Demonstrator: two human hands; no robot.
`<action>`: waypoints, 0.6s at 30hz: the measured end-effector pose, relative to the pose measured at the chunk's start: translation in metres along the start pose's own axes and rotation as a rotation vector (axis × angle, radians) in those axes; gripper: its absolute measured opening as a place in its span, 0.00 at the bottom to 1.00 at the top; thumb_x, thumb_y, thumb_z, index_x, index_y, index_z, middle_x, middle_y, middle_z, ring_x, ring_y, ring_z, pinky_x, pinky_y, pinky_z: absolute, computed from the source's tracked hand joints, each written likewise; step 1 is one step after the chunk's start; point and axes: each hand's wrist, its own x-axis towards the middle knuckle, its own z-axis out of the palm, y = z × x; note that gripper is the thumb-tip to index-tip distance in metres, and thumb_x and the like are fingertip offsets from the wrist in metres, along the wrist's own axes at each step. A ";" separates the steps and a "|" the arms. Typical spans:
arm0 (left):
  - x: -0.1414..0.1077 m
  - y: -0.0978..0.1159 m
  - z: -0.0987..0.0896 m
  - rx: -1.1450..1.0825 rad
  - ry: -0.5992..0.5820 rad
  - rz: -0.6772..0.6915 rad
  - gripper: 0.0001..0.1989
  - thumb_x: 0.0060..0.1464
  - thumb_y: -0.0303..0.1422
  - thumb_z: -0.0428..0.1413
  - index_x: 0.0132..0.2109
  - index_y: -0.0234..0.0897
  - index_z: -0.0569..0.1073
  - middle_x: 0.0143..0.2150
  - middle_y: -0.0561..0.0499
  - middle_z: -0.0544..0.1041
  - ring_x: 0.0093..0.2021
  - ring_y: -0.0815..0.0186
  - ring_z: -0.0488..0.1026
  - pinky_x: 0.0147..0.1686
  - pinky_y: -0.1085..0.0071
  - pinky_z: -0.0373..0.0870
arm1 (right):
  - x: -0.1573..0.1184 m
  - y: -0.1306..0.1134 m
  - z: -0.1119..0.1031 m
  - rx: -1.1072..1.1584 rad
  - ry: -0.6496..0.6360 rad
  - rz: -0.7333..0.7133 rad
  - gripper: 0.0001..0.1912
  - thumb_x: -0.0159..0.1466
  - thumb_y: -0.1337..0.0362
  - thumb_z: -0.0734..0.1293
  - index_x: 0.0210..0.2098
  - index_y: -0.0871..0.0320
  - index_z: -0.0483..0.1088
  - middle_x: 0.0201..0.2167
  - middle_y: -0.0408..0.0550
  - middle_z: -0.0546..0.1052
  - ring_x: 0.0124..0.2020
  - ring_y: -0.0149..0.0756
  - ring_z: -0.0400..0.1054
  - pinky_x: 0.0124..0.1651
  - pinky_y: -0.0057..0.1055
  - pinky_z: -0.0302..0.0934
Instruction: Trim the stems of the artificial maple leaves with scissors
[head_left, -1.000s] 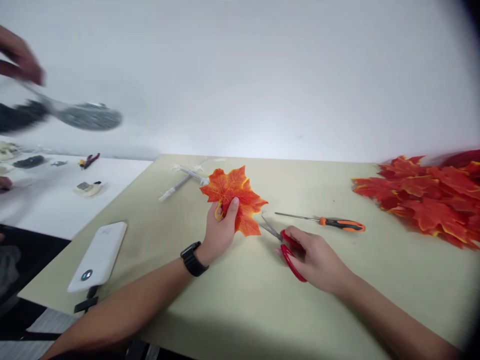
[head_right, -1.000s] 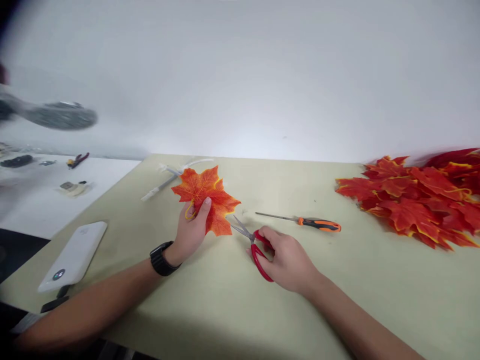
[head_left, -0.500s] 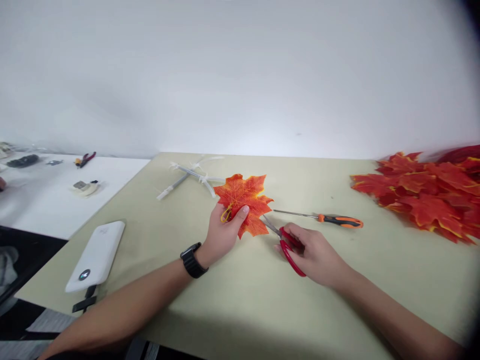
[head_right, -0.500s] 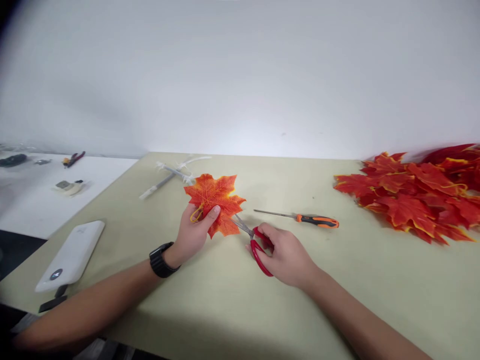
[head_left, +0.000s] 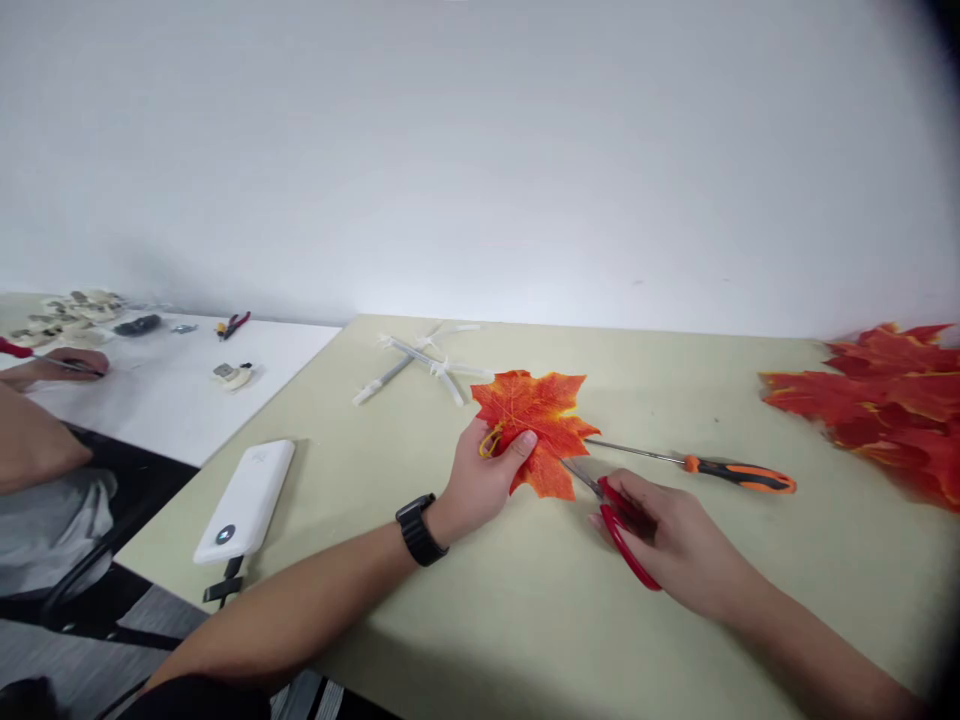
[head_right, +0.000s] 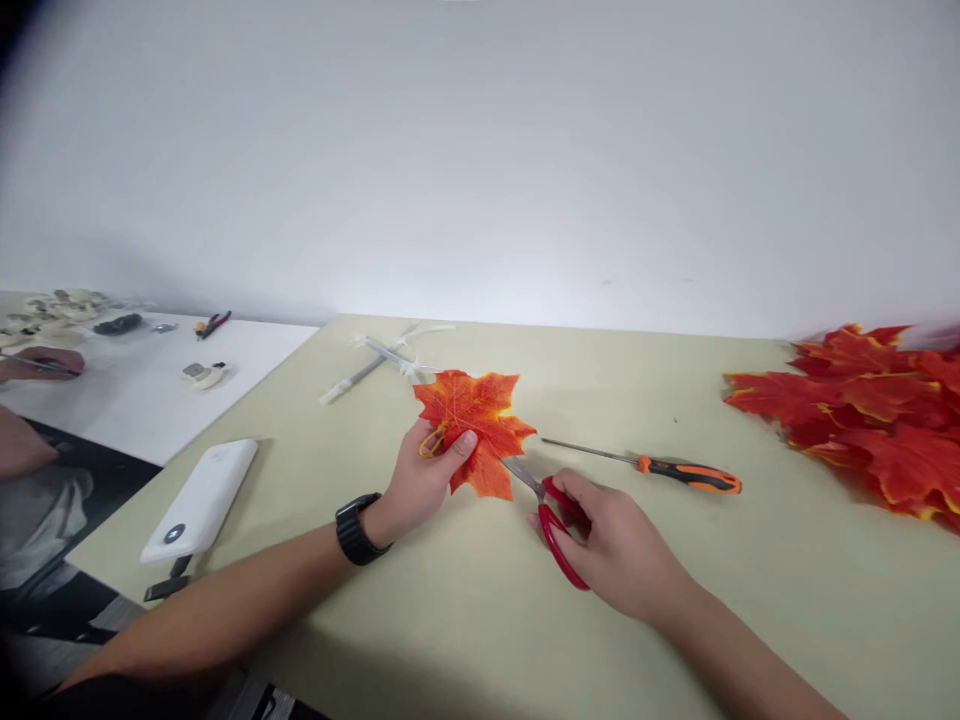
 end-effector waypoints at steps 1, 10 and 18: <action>0.000 -0.002 0.000 0.001 -0.010 -0.008 0.20 0.57 0.44 0.67 0.48 0.35 0.76 0.49 0.42 0.81 0.48 0.59 0.80 0.50 0.63 0.78 | 0.000 0.000 0.000 -0.002 -0.002 -0.003 0.16 0.71 0.50 0.63 0.33 0.54 0.62 0.25 0.41 0.68 0.26 0.34 0.59 0.30 0.32 0.56; 0.001 -0.011 -0.004 0.097 -0.009 -0.028 0.18 0.60 0.43 0.65 0.49 0.34 0.77 0.50 0.41 0.81 0.49 0.58 0.79 0.51 0.63 0.76 | 0.000 -0.004 -0.002 -0.014 -0.011 -0.010 0.12 0.68 0.53 0.66 0.34 0.54 0.63 0.25 0.40 0.69 0.26 0.33 0.60 0.30 0.31 0.56; -0.010 -0.013 0.002 0.199 -0.059 -0.008 0.16 0.63 0.43 0.62 0.46 0.33 0.79 0.46 0.42 0.82 0.46 0.58 0.79 0.48 0.65 0.75 | 0.000 -0.007 -0.002 -0.002 0.019 -0.026 0.13 0.68 0.54 0.66 0.32 0.54 0.62 0.24 0.39 0.68 0.25 0.33 0.59 0.29 0.30 0.56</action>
